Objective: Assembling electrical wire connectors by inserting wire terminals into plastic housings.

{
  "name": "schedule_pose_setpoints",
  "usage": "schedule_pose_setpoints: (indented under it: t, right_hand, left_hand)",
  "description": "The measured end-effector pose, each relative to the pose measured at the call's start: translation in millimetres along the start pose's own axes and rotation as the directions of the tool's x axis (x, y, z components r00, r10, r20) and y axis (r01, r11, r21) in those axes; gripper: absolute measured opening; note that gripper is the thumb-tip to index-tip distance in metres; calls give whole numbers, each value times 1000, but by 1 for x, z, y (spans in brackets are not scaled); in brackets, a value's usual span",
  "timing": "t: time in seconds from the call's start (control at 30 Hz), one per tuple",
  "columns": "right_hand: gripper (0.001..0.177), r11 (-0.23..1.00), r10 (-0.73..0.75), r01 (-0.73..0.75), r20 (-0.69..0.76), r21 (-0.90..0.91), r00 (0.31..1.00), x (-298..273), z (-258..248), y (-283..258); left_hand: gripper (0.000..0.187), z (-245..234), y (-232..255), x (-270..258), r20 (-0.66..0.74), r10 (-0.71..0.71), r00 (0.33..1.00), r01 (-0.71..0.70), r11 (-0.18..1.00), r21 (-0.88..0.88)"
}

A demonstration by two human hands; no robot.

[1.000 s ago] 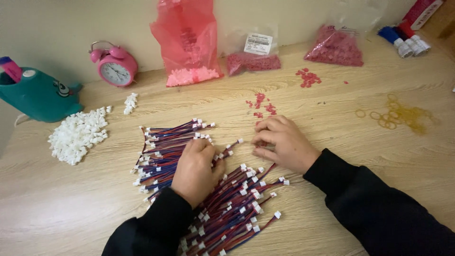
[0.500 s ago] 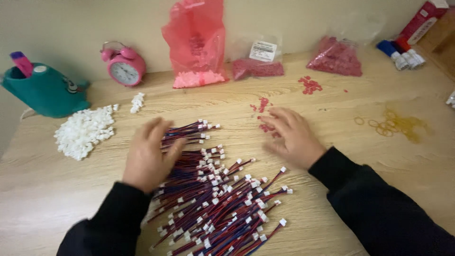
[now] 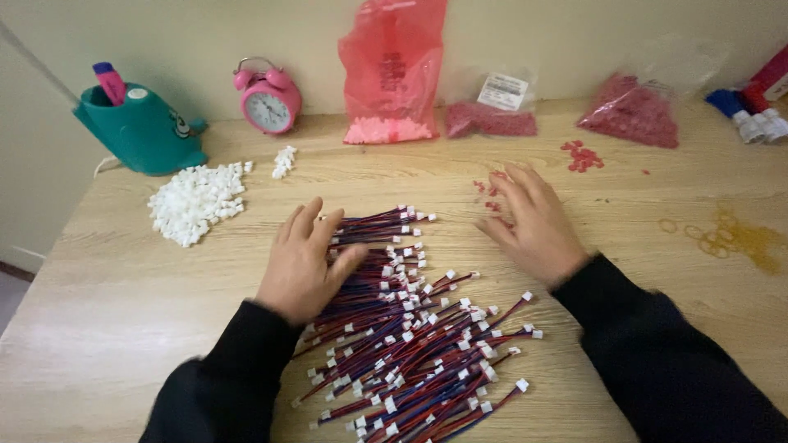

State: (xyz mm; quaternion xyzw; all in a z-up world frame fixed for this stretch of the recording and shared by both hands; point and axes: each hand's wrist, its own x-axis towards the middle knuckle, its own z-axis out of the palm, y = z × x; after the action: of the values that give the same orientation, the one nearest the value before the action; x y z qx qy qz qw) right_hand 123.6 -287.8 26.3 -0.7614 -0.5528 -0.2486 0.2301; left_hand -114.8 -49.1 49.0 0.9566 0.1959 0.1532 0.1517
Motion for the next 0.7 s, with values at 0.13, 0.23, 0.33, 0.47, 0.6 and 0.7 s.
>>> schedule_pose_setpoints:
  t: [0.13, 0.23, 0.33, 0.47, 0.6, 0.7]
  right_hand:
    - [75, 954, -270, 262, 38, 144, 962, -33, -52, -55]
    - [92, 945, -322, 298, 213, 136, 923, -80, -64, -110]
    - [78, 940, -335, 295, 306, 170, 891, -83, -53, -129]
    - [73, 947, -308, 259, 311, 190, 899, -54, -30, -129]
    - [74, 979, -197, 150, 428, 141, 882, -17, 0, -118]
    - [70, 983, -176, 142, 369, 119, 913, -9, 22, -107]
  left_hand:
    - [100, -23, 32, -54, 172, 239, 956, -250, 967, 48]
    - [118, -8, 36, -86, 235, 327, 915, -356, 930, 90]
    - [98, 0, 23, -72, 239, 293, 926, -340, 922, 184]
    - [80, 26, -16, -36, 110, 324, 940, -339, 925, 172]
    - [75, 34, -39, 10, 116, 265, 957, -285, 929, 236]
    - [75, 36, -46, 30, 96, 236, 967, -251, 945, 210]
